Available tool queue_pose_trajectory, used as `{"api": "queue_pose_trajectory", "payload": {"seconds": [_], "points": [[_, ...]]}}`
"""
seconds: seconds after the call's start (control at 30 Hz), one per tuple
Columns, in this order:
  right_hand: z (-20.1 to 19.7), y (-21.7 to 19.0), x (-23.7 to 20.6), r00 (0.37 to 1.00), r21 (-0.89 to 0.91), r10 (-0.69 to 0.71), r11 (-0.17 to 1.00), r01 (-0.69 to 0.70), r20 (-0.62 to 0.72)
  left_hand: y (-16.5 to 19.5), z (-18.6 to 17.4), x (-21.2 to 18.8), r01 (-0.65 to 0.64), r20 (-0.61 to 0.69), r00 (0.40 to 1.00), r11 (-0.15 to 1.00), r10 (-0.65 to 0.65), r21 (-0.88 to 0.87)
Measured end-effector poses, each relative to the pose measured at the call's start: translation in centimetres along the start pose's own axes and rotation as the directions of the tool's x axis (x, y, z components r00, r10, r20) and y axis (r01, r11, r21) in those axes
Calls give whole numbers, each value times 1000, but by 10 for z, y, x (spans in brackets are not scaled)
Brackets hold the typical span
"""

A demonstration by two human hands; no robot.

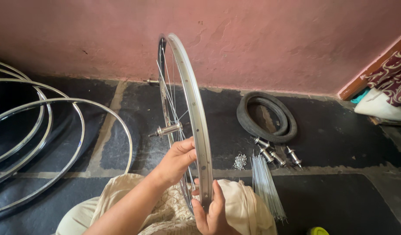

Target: The person is assembling a bicycle wheel by inserting spokes into the hub and rim. They hold the wheel with one hand and insert spokes with the other, then secure them with nuts.

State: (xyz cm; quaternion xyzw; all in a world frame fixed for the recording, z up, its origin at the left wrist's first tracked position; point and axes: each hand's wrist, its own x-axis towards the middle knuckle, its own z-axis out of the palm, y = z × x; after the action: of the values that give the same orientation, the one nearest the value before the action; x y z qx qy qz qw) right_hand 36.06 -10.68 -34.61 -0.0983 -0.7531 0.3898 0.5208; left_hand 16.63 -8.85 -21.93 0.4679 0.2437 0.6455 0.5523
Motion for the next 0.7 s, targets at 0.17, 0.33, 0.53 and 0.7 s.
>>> {"api": "queue_pose_trajectory", "payload": {"seconds": [0.17,0.33,0.53,0.7], "points": [[4,0,-2,999,0,-34,999,34,-13,2,2,-5,-64,7,998,986,63,154],[2,0,-1,999,-17,-33,999,33,-1,-12,-7,-7,-63,-94,993,987,77,148],[4,1,-3,998,-16,-60,998,60,10,-24,-16,-5,-16,-101,995,1000,15,-12],[11,-4,-3,977,28,-197,979,200,-80,-13,4,-21,-52,-76,996,998,55,42]]}}
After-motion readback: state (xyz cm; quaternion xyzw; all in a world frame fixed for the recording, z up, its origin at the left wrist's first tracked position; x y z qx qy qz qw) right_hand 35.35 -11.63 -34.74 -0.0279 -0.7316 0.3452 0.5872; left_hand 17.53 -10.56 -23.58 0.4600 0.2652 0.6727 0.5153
